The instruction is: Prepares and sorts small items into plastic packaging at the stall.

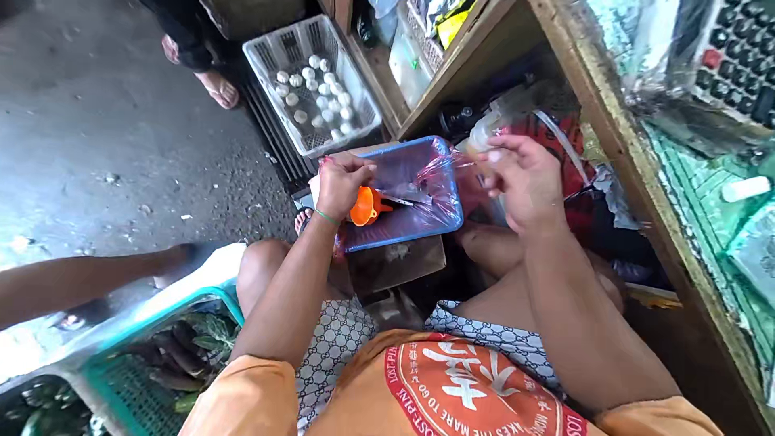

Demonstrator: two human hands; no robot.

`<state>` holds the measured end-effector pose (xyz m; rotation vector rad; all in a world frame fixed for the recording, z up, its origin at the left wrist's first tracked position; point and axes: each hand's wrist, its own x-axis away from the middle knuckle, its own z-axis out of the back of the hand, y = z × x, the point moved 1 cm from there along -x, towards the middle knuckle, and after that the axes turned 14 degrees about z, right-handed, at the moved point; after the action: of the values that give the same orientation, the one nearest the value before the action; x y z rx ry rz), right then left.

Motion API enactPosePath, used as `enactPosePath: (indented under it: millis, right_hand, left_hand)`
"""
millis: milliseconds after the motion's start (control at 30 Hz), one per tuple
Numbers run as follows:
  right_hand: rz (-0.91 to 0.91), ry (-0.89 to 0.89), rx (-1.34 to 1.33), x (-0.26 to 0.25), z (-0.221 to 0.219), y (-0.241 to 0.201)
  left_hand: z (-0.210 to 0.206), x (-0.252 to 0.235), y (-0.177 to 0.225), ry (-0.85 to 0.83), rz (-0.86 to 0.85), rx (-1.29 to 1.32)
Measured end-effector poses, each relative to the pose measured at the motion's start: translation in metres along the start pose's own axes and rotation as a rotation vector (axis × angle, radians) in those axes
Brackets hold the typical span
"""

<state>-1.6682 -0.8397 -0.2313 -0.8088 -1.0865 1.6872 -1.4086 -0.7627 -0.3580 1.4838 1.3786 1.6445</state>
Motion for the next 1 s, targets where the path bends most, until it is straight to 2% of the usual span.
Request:
enactPosePath:
  millis: [100,167,300,367,533,633,733,833,933,1000]
  right_hand:
    - [-0.002,-0.422,0.049,-0.008,-0.059,-0.005]
    - [-0.058,-0.524,0.009,-0.011,-0.094,0.012]
    - [-0.029,-0.395,-0.066,-0.015,-0.110,0.036]
    - [-0.006,-0.375,-0.038,-0.013,-0.110,0.039]
    - [0.102,-0.373,0.118,-0.016,-0.103,0.047]
    - [0.076,-0.357,0.092,-0.015,-0.104,0.045]
    - [0.021,-0.289,-0.046,-0.014,-0.108,0.043]
    - [0.006,-0.235,-0.093,-0.012,-0.114,0.046]
    - [0.001,-0.246,-0.133,-0.009,-0.119,0.047]
    - [-0.010,-0.264,-0.134,-0.012,-0.119,0.052]
  left_hand:
    - [-0.001,0.007,0.011,-0.130,-0.061,-0.152]
    - [-0.003,0.010,0.012,-0.177,-0.089,-0.166]
    - [0.003,0.008,0.012,-0.096,-0.043,-0.020]
    - [0.002,0.009,0.012,-0.096,-0.004,-0.053]
    - [0.004,0.003,0.005,-0.198,0.038,-0.036]
    - [0.002,0.002,0.002,-0.188,0.064,0.061]
    - [-0.001,0.002,-0.003,-0.145,0.066,0.177]
    - [-0.007,0.008,-0.004,-0.169,0.040,0.151]
    - [-0.014,0.007,-0.007,-0.043,0.004,0.253]
    - [-0.001,-0.001,-0.007,0.039,0.016,0.324]
